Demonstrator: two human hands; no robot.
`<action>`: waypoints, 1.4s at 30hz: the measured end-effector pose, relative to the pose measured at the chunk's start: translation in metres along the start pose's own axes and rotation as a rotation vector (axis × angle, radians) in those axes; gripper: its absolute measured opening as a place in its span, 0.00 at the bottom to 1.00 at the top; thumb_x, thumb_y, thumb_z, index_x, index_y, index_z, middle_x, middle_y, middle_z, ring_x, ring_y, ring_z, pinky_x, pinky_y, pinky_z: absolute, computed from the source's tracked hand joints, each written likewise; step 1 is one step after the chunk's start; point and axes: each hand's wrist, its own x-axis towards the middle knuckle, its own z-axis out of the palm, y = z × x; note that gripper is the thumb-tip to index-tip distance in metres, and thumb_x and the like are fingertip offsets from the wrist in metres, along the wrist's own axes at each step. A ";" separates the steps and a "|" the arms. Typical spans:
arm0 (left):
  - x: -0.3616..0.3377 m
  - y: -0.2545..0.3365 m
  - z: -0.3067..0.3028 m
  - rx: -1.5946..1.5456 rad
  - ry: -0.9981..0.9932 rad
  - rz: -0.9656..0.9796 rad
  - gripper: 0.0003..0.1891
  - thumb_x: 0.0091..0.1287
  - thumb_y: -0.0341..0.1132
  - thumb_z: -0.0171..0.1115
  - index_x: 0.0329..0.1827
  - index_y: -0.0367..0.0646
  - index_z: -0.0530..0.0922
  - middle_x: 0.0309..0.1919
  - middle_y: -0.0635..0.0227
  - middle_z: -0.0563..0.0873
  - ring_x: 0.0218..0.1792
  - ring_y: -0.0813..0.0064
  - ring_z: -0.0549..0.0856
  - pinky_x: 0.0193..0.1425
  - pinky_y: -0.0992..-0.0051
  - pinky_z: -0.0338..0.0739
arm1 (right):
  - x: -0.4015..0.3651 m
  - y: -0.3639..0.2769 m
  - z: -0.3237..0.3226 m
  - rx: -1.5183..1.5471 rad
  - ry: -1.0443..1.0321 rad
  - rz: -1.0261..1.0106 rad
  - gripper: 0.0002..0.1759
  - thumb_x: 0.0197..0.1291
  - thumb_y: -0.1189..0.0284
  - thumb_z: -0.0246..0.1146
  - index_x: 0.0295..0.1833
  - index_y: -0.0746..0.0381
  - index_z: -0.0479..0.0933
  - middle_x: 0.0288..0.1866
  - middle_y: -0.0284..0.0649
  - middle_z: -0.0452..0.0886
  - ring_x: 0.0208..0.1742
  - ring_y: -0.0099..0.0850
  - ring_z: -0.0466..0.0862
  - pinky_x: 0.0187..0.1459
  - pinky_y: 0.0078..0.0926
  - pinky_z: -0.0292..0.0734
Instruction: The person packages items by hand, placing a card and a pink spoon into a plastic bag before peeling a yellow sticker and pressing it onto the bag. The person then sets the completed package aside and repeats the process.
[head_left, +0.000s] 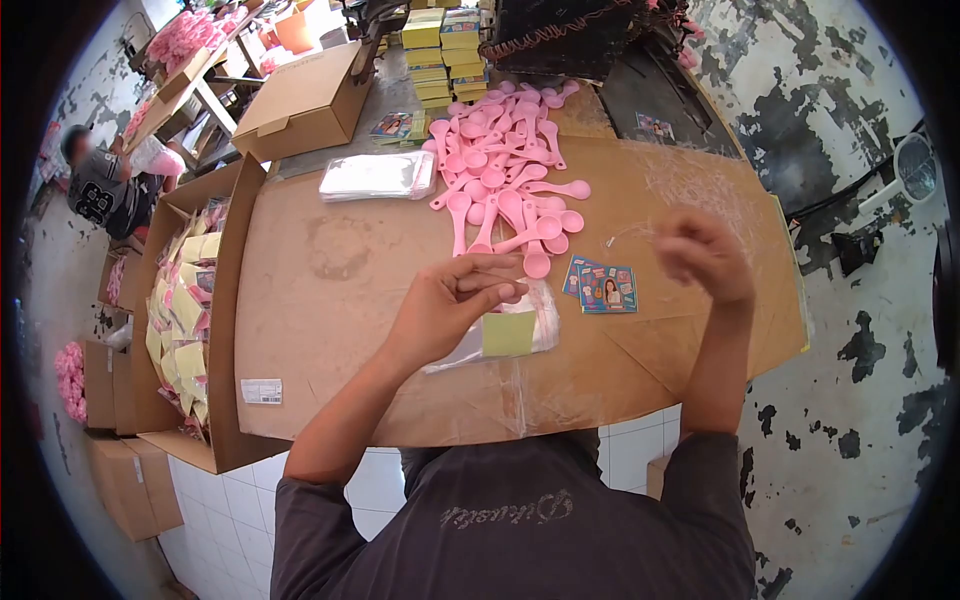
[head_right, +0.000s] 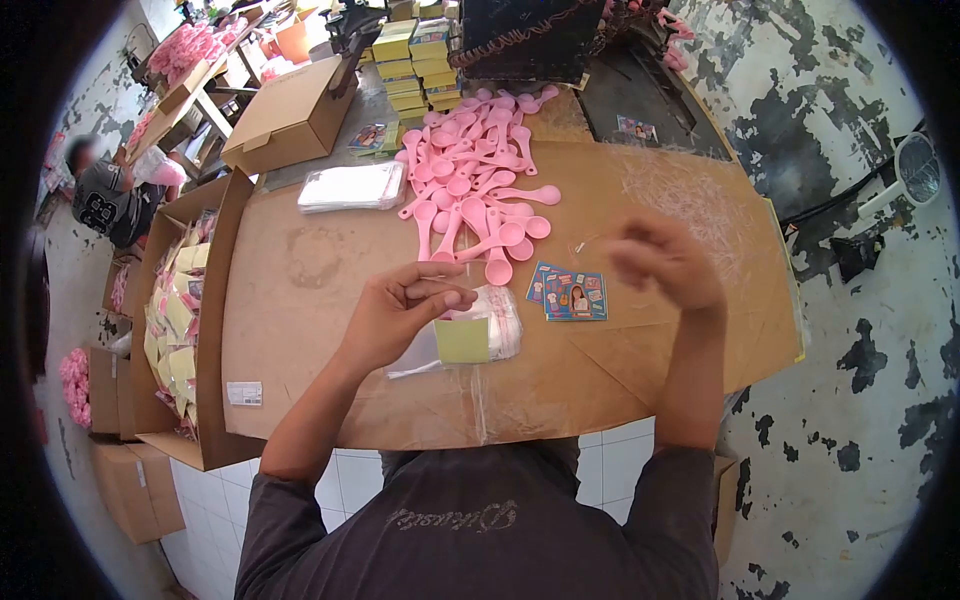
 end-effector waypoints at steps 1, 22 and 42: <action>0.001 -0.001 -0.003 -0.023 0.000 -0.002 0.18 0.77 0.29 0.66 0.66 0.32 0.79 0.51 0.53 0.93 0.52 0.70 0.92 0.56 0.74 0.86 | -0.009 0.011 -0.030 0.200 -0.047 -0.086 0.05 0.78 0.72 0.60 0.49 0.63 0.78 0.32 0.29 0.79 0.32 0.17 0.76 0.37 0.19 0.71; 0.001 -0.018 0.010 -0.084 0.101 0.095 0.16 0.80 0.30 0.62 0.65 0.31 0.79 0.51 0.56 0.92 0.52 0.72 0.91 0.55 0.73 0.86 | 0.035 0.044 0.115 -0.222 -0.025 -0.047 0.17 0.68 0.75 0.71 0.61 0.64 0.81 0.44 0.34 0.85 0.42 0.20 0.82 0.42 0.23 0.77; 0.001 -0.032 -0.003 -0.007 0.100 0.100 0.12 0.78 0.24 0.62 0.60 0.34 0.86 0.49 0.62 0.92 0.48 0.79 0.89 0.53 0.75 0.87 | 0.044 0.081 0.101 0.154 0.073 -0.013 0.08 0.70 0.81 0.66 0.52 0.66 0.85 0.47 0.33 0.87 0.49 0.20 0.84 0.53 0.23 0.80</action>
